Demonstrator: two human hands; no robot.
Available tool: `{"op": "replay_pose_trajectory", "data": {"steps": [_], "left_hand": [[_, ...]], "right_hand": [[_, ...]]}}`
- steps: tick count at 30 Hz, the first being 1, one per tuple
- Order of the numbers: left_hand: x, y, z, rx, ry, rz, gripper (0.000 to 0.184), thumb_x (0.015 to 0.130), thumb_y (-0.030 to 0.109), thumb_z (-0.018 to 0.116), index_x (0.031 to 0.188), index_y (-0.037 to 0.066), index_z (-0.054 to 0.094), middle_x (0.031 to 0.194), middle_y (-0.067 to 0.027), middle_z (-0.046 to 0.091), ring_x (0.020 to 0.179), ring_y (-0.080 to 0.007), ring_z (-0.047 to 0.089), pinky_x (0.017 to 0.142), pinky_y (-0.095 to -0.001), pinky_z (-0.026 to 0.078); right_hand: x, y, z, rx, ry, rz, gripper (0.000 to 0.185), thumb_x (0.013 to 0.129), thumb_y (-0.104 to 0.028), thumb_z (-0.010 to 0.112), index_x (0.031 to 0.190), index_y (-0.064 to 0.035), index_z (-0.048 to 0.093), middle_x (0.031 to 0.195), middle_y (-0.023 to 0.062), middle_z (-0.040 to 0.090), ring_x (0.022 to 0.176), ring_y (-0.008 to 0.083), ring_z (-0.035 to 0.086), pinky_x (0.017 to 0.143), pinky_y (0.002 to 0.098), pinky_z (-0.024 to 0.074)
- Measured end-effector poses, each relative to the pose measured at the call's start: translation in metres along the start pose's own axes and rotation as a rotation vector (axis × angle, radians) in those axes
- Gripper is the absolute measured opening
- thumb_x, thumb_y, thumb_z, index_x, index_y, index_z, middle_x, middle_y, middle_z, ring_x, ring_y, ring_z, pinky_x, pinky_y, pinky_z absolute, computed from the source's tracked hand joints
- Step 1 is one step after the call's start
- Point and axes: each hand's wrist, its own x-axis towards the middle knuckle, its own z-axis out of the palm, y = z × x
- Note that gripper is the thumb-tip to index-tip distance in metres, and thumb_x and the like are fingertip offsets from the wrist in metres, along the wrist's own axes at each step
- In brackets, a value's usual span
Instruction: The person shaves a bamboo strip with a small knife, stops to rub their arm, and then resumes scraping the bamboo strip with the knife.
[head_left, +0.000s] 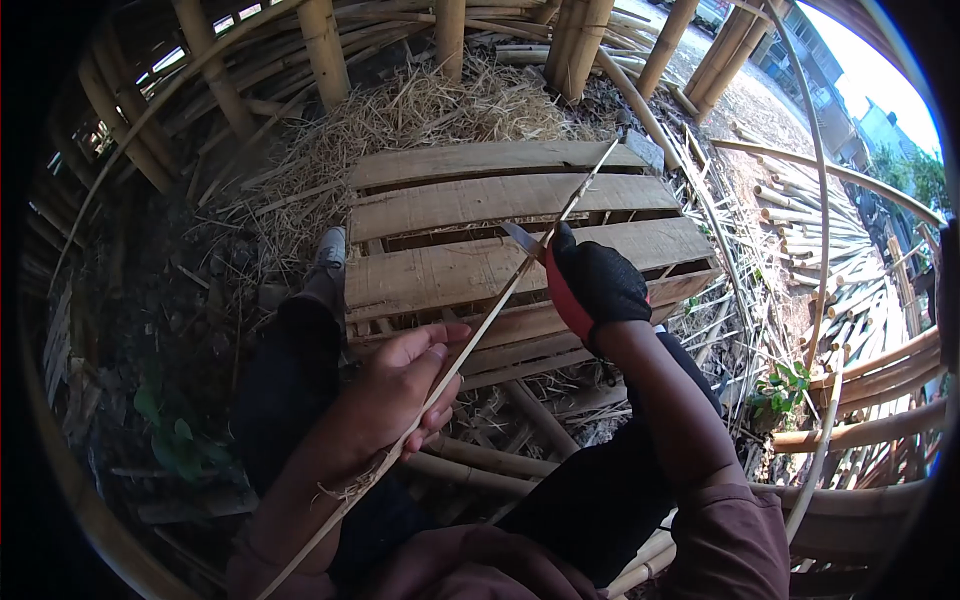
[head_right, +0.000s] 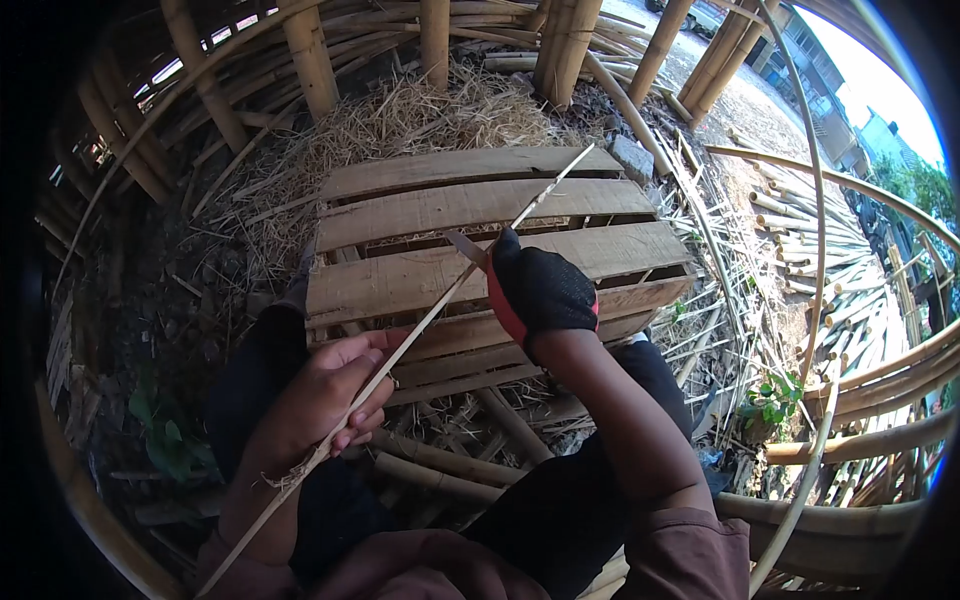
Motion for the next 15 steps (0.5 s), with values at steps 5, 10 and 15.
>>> {"op": "replay_pose_trajectory", "data": {"steps": [5, 10, 15], "left_hand": [[0.002, 0.004, 0.002, -0.035, -0.004, -0.008, 0.036, 0.106, 0.021, 0.028, 0.134, 0.002, 0.040, 0.056, 0.0004, 0.041, 0.036, -0.0065, 0.035, 0.033, -0.0213, 0.034], [0.002, 0.002, 0.002, -0.014, 0.011, 0.002, 0.036, 0.106, 0.022, 0.028, 0.134, 0.002, 0.041, 0.056, 0.0008, 0.041, 0.036, -0.0064, 0.036, 0.033, -0.0213, 0.035], [0.005, 0.002, 0.002, -0.001, 0.006, -0.008, 0.035, 0.106, 0.022, 0.029, 0.131, 0.002, 0.043, 0.056, 0.0010, 0.041, 0.036, -0.0062, 0.036, 0.033, -0.0212, 0.034]], "right_hand": [[-0.008, -0.012, 0.000, 0.012, 0.031, -0.035, 0.060, 0.104, -0.042, 0.022, 0.095, -0.0017, 0.067, 0.084, 0.0257, 0.067, 0.085, 0.0437, 0.066, 0.081, 0.0531, 0.0498], [0.032, 0.017, 0.008, -0.018, 0.077, -0.003, 0.062, 0.102, -0.047, 0.025, 0.097, -0.0025, 0.069, 0.083, 0.0261, 0.067, 0.086, 0.0429, 0.066, 0.082, 0.0508, 0.0510], [-0.023, -0.027, 0.009, 0.003, -0.053, -0.165, 0.045, 0.103, -0.035, 0.030, 0.111, -0.0030, 0.061, 0.079, 0.0212, 0.068, 0.076, 0.0418, 0.067, 0.066, 0.0524, 0.0517]]}}
